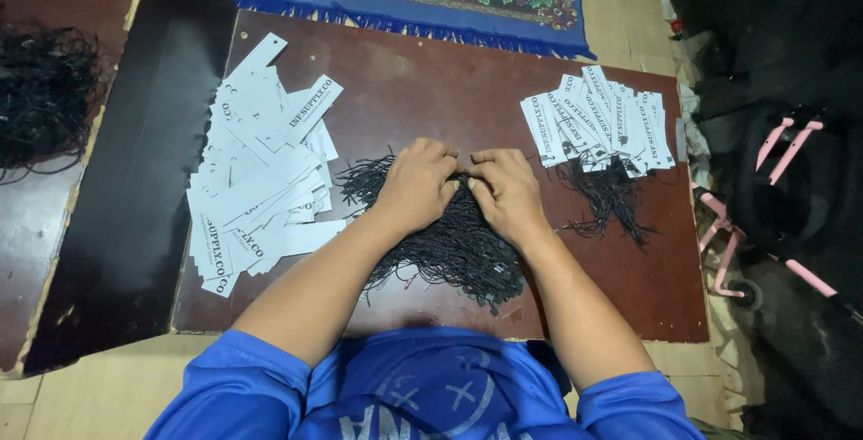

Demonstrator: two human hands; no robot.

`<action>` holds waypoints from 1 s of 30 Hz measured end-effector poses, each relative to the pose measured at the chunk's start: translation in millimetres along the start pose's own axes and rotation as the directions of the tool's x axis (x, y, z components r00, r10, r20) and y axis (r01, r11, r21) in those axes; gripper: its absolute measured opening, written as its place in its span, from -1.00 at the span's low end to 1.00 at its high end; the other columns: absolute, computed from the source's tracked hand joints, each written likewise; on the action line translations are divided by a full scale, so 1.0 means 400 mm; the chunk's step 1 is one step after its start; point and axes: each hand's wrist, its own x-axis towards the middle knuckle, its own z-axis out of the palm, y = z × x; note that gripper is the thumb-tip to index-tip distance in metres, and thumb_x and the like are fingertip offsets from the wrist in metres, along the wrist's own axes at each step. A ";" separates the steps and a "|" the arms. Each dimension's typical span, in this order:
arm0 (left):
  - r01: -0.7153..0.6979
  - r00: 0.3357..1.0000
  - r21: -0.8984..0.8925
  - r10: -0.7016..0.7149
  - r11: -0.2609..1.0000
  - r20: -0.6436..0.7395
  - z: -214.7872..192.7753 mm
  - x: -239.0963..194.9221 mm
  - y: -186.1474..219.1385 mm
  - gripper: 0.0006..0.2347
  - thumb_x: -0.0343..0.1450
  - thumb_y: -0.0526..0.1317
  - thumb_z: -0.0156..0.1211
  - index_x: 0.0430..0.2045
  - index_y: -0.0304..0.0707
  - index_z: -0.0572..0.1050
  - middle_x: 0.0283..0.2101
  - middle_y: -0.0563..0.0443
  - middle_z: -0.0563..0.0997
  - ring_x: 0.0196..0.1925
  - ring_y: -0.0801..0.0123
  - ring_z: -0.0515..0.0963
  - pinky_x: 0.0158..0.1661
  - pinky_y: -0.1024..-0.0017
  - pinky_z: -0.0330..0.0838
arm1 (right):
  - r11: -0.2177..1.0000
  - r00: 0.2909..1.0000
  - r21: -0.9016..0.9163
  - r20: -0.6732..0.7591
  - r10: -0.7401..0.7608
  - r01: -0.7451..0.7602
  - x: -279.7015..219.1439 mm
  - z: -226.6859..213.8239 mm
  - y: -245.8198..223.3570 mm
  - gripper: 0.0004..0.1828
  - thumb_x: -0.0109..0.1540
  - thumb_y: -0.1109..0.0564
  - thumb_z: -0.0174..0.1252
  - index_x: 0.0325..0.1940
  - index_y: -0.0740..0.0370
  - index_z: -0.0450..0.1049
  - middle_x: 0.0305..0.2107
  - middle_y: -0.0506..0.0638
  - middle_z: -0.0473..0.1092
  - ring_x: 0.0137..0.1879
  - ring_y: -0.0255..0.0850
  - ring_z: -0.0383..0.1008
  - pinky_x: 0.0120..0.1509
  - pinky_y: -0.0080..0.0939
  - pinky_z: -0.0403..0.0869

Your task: The person sits at a table and repeatedly picks up white rectangular tags and black string. They tie the string around the tags and place the finished items into a pile on the right side of the table.

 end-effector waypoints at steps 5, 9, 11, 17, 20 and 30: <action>0.008 1.000 0.000 -0.008 1.000 0.024 -0.003 0.003 -0.001 -0.89 0.38 -0.21 0.23 -0.32 -0.20 0.61 -0.04 -0.02 0.58 0.16 0.09 0.43 -0.07 0.19 0.37 | 0.998 1.000 0.056 -0.007 0.030 -0.029 0.003 -0.005 -0.003 -0.93 0.28 0.15 0.23 -0.19 0.13 0.61 -0.16 0.00 0.54 0.03 0.03 0.52 0.13 -0.03 0.47; 0.012 0.999 0.000 -0.012 1.000 0.039 -0.003 0.003 0.000 -0.87 0.40 -0.21 0.21 -0.27 -0.19 0.61 -0.02 -0.02 0.57 0.16 0.10 0.43 -0.07 0.21 0.37 | 0.982 0.994 0.160 -0.035 0.107 -0.101 0.004 -0.018 -0.004 -0.89 0.29 0.23 0.18 -0.16 0.15 0.60 -0.16 0.04 0.55 0.02 0.06 0.54 0.13 0.00 0.49; 0.004 0.999 0.017 -0.005 1.000 0.039 -0.006 0.002 0.003 -0.87 0.40 -0.21 0.22 -0.27 -0.18 0.61 -0.02 -0.01 0.57 0.16 0.10 0.42 -0.08 0.21 0.36 | 0.979 0.993 0.174 -0.045 0.111 -0.102 0.008 -0.025 -0.013 -0.89 0.29 0.24 0.18 -0.16 0.14 0.60 -0.17 0.04 0.55 0.02 0.06 0.54 0.13 0.00 0.49; 0.012 0.998 0.011 -0.013 1.000 0.054 -0.021 0.003 0.013 -0.86 0.41 -0.22 0.20 -0.24 -0.18 0.63 -0.01 -0.01 0.58 0.17 0.12 0.42 -0.07 0.24 0.35 | 0.976 0.980 0.187 -0.145 0.136 -0.108 0.008 -0.035 0.002 -0.91 0.28 0.27 0.21 -0.18 0.20 0.60 -0.15 0.10 0.54 0.02 0.08 0.53 0.13 0.00 0.48; 0.028 0.998 -0.002 -0.028 1.000 0.048 -0.013 0.000 0.009 -0.85 0.42 -0.21 0.21 -0.22 -0.16 0.63 0.00 0.02 0.58 0.19 0.14 0.41 -0.04 0.23 0.34 | 0.969 0.970 0.164 -0.131 0.206 -0.184 0.012 -0.060 0.018 -0.90 0.26 0.29 0.22 -0.17 0.24 0.61 -0.15 0.14 0.54 0.03 0.12 0.53 0.13 0.05 0.47; 0.100 0.995 -0.126 -0.097 0.987 0.032 -0.009 0.009 -0.007 -0.84 0.44 -0.21 0.18 -0.18 -0.09 0.64 -0.02 0.05 0.60 0.19 0.18 0.42 0.06 0.24 0.31 | 0.971 0.972 0.059 -0.012 0.234 -0.233 0.006 -0.104 0.044 -0.88 0.26 0.17 0.26 -0.15 0.07 0.66 -0.18 -0.03 0.55 0.02 -0.02 0.51 0.16 -0.08 0.45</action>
